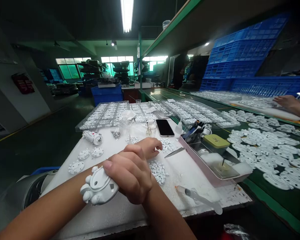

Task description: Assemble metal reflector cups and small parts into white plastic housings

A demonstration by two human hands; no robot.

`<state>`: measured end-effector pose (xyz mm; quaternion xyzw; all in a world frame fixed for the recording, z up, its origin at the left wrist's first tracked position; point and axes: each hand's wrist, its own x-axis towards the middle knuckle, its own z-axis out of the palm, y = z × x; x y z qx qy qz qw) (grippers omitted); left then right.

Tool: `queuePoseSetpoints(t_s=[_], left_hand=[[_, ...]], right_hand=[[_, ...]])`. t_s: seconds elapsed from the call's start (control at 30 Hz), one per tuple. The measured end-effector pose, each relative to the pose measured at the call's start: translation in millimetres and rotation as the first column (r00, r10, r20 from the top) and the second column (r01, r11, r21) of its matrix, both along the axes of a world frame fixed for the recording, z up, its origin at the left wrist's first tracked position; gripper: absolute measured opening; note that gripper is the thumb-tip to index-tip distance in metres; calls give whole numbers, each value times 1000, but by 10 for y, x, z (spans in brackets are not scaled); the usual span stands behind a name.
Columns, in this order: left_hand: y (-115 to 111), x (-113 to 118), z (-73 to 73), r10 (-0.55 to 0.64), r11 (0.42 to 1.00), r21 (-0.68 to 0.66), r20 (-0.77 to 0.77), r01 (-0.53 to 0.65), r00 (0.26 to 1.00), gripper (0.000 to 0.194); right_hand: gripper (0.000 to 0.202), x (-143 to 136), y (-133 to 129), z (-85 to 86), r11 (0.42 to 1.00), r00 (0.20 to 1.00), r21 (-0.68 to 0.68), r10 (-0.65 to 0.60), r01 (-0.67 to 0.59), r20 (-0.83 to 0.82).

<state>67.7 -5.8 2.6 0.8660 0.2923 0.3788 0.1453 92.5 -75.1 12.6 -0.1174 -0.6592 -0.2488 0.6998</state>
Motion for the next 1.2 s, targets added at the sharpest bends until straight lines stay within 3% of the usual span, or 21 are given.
queuePoseSetpoints(t_s=[0.07, 0.13, 0.27, 0.37, 0.47, 0.57, 0.63, 0.73, 0.8, 0.9, 1.0, 1.1, 1.2], left_hand=[[64, 136, -29, -60, 997, -54, -131, 54, 990, 26], [144, 243, -80, -73, 993, -111, -212, 50, 975, 22], [319, 379, -210, -38, 977, -210, -265, -20, 964, 1], [372, 437, -263, -30, 962, -269, -278, -48, 960, 4], [332, 475, -234, -25, 956, -286, -285, -60, 958, 9], [252, 429, -89, 0, 967, -246, -270, -69, 963, 15], [194, 296, 93, 23, 979, -193, -236, -70, 971, 17], [55, -90, 474, 28, 996, -85, -124, -39, 992, 16], [-94, -428, 738, -51, 996, 77, 91, 44, 994, 14], [-354, -914, 1004, 0, 997, 68, 382, -28, 924, 18], [-533, -1239, 1024, 38, 999, -48, 550, -14, 835, 15], [-589, -1351, 867, 21, 982, -166, 569, 90, 822, 13], [-582, -1325, 673, 9, 938, -290, 565, 189, 825, 14]], right_hand=[[18, 36, -18, 31, 999, 999, -12, 46, -47, -28], [17, 62, -32, 60, 997, 997, 24, 71, -71, -23], [15, 56, -34, 73, 995, 997, 72, 71, -73, 27], [15, 38, -33, 70, 995, 997, 65, 80, -81, 19], [15, 32, -18, 78, 997, 998, 41, 67, -67, 11], [16, 41, 16, 80, 998, 999, 46, 42, -41, -10], [18, 57, 37, 71, 998, 998, 43, 40, -38, -40], [26, 98, 54, 58, 998, 996, -2, 61, -61, -67], [29, 131, 66, 60, 997, 996, -19, 69, -70, -47], [30, 159, 100, 78, 997, 998, -36, 67, -67, 4], [33, 144, 141, 92, 995, 999, -102, 24, -20, 43], [35, 105, 177, 86, 981, 997, -187, -41, 53, 68], [32, 74, 215, 55, 963, 988, -244, -89, 117, 124]])
